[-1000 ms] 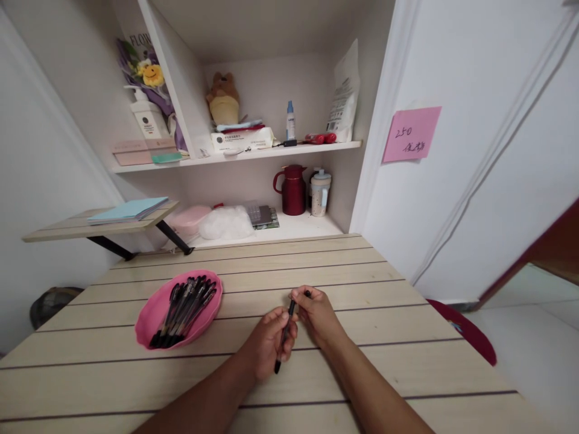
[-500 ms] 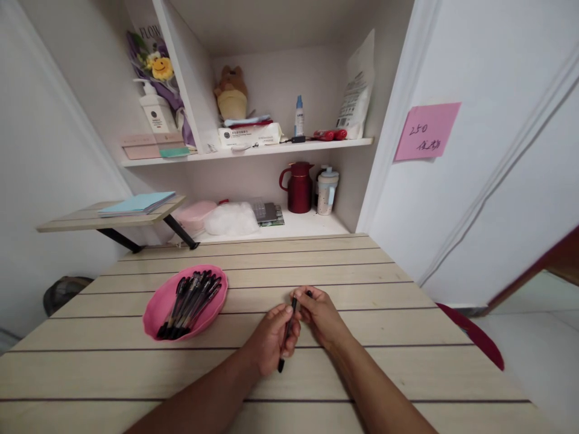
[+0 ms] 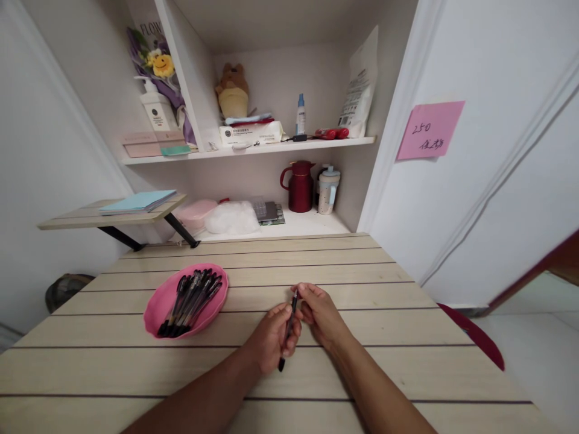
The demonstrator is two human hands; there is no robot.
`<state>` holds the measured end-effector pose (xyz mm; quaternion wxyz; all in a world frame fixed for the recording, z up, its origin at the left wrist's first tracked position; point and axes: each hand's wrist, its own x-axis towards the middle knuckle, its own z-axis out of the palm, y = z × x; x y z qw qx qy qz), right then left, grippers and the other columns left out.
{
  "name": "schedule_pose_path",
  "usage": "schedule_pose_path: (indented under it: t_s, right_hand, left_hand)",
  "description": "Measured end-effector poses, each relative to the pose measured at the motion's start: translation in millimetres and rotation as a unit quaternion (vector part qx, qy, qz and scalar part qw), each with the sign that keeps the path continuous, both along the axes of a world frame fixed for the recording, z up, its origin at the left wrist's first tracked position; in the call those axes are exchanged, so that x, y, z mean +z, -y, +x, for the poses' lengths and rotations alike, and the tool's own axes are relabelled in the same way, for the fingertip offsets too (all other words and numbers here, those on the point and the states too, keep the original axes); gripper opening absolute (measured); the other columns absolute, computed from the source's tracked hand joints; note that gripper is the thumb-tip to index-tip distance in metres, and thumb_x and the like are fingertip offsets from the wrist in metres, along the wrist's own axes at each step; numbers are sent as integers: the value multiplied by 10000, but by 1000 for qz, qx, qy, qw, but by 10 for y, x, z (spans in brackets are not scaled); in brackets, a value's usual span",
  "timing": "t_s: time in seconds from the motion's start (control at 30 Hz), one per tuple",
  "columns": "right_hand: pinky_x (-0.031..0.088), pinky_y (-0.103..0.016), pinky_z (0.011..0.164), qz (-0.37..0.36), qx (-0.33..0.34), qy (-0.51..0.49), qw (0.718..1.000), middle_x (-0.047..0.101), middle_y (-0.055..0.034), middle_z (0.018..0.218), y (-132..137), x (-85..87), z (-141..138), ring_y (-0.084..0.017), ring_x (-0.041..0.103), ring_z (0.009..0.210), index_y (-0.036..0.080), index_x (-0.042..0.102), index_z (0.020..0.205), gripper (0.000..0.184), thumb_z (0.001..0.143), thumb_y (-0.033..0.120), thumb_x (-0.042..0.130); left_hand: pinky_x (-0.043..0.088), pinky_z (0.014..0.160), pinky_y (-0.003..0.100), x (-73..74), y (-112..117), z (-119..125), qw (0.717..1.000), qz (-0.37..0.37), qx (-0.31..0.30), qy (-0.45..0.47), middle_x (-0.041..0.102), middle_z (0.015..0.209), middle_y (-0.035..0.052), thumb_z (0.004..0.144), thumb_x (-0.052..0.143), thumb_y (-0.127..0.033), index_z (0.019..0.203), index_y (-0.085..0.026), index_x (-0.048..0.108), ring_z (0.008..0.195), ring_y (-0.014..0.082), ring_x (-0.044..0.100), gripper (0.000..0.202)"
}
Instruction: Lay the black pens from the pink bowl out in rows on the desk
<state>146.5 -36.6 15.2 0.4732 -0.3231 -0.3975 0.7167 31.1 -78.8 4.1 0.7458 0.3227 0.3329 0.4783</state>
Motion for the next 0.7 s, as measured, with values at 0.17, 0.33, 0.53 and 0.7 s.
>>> schedule_pose_path:
  t_s: [0.17,0.33,0.53,0.7]
  right_hand:
    - [284,-203,332,5,12,24,1000,498,47,408,17,28,-8,-90,426,312,180,512,658,326,615,435,710]
    - [244,-189,322,-3,-6,-4,1000,394,82,348,-4,2,-6,-60,331,306,156,582,783,340,668,466,658]
    - [250,-192,333,6,10,30,999,485,46,405,18,1,-1,-66,380,316,172,509,632,295,642,391,706]
    - [287,-192,346,11,-2,-24,1000,367,87,355,9,-3,3,-59,332,347,147,603,742,254,646,355,712]
  left_hand:
    - [179,315,160,-1,-2,-9,1000,-3,-5,-3,517,549,-34,775,496,-478,828,-154,502,316,30,363,328]
    - [177,312,160,-7,-5,-6,1000,-3,-3,-7,514,546,-36,775,496,-480,825,-158,493,315,31,361,327]
    - [161,319,161,-16,-10,-6,1000,-5,-10,-8,512,553,-35,772,501,-476,818,-159,488,317,23,347,321]
    - [126,317,162,-23,-22,-18,1000,7,-24,-3,515,567,-36,755,523,-494,815,-159,488,312,11,318,342]
